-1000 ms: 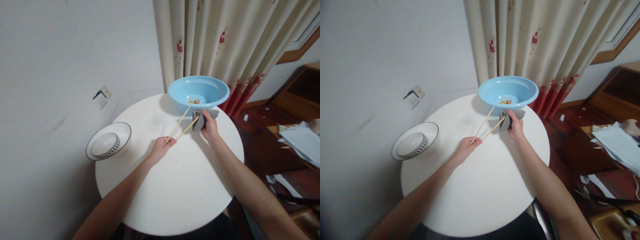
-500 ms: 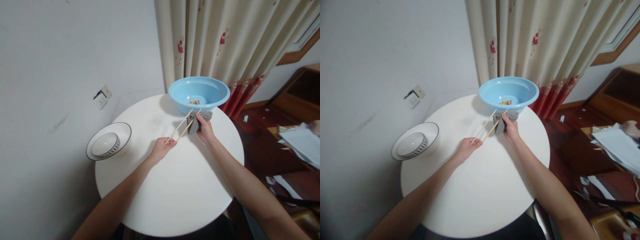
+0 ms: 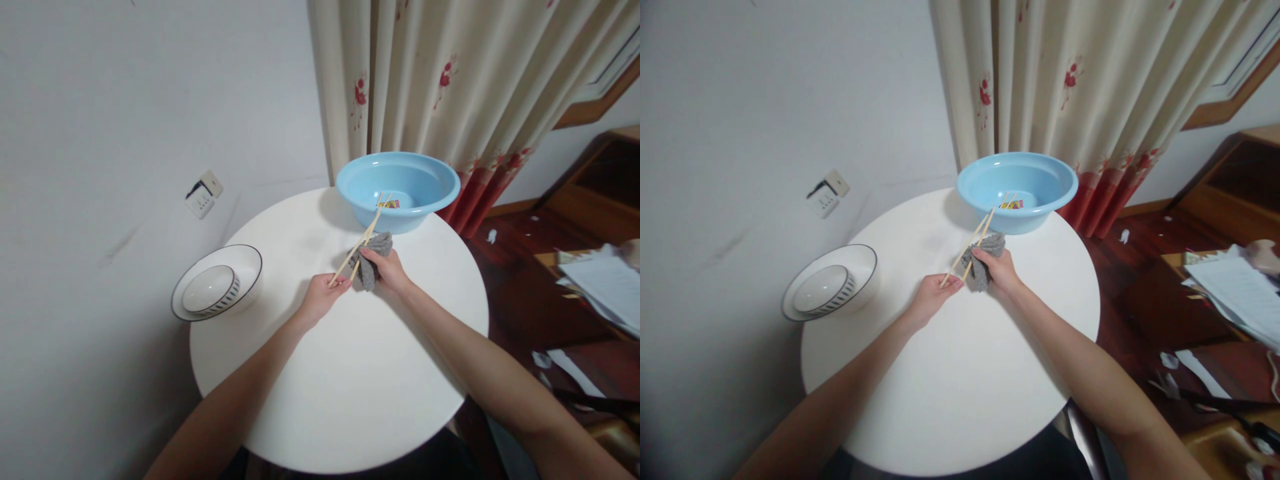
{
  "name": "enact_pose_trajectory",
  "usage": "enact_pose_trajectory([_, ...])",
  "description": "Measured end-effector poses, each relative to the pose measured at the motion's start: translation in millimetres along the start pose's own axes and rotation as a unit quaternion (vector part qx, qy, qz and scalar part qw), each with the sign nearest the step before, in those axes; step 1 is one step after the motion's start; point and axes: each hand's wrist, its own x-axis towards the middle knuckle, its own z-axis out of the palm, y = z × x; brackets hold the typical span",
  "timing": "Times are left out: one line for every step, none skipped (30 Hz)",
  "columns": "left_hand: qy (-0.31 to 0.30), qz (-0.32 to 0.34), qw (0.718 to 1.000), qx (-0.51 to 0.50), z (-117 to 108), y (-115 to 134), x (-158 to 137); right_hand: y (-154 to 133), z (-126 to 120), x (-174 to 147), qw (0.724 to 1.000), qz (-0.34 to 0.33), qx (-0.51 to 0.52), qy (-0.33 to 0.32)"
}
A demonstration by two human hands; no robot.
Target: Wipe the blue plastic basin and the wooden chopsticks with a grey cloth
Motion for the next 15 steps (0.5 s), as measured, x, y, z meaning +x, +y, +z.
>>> enact_pose_trajectory([-0.003, -0.003, 1.0, 0.003, 0, 0, 0, -2, -1, 1, 1.0, -0.007, 0.004, 0.005])
enact_pose_trajectory([-0.009, -0.005, 1.0, 0.007, -1, 0, 1, -5, -2, 3, 1.0, -0.015, 0.009, 0.01])
enact_pose_trajectory([-0.017, -0.008, 1.0, 0.012, -1, 0, 1, -9, -4, 5, 0.999, -0.026, 0.017, 0.015])
enact_pose_trajectory([-0.026, -0.011, 0.999, 0.018, -2, 0, 0, -14, -7, 8, 0.999, -0.038, 0.026, 0.021])
enact_pose_trajectory([-0.035, -0.012, 0.999, 0.024, -2, -1, 0, -19, -10, 11, 0.998, -0.053, 0.036, 0.029])
enact_pose_trajectory([-0.045, -0.013, 0.998, 0.03, -2, -2, -1, -24, -14, 15, 0.996, -0.069, 0.047, 0.039])
enact_pose_trajectory([-0.054, -0.012, 0.998, 0.036, -3, -3, -1, -30, -18, 19, 0.993, -0.087, 0.059, 0.052])
enact_pose_trajectory([-0.062, -0.01, 0.997, 0.043, -3, -4, -1, -34, -23, 22, 0.989, -0.106, 0.073, 0.069])
enact_pose_trajectory([-0.07, -0.007, 0.996, 0.05, -3, -6, -1, -39, -27, 26, 0.985, -0.122, 0.087, 0.088])
enact_pose_trajectory([-0.078, -0.003, 0.995, 0.055, -3, -8, -1, -42, -30, 29, 0.981, -0.134, 0.098, 0.104])
enact_pose_trajectory([-0.083, 0.001, 0.995, 0.06, -4, -11, -1, -44, -33, 31, 0.977, -0.143, 0.107, 0.115])
enact_pose_trajectory([-0.085, 0.003, 0.994, 0.063, -4, -13, -1, -46, -35, 33, 0.975, -0.147, 0.112, 0.12])
enact_pose_trajectory([-0.084, 0.004, 0.994, 0.066, -4, -15, 0, -46, -37, 34, 0.975, -0.149, 0.113, 0.121])
enact_pose_trajectory([-0.081, 0.005, 0.995, 0.066, -4, -16, 1, -45, -37, 35, 0.975, -0.149, 0.113, 0.121])
enact_pose_trajectory([-0.076, 0.005, 0.995, 0.065, -4, -18, 1, -44, -37, 35, 0.976, -0.147, 0.112, 0.12])
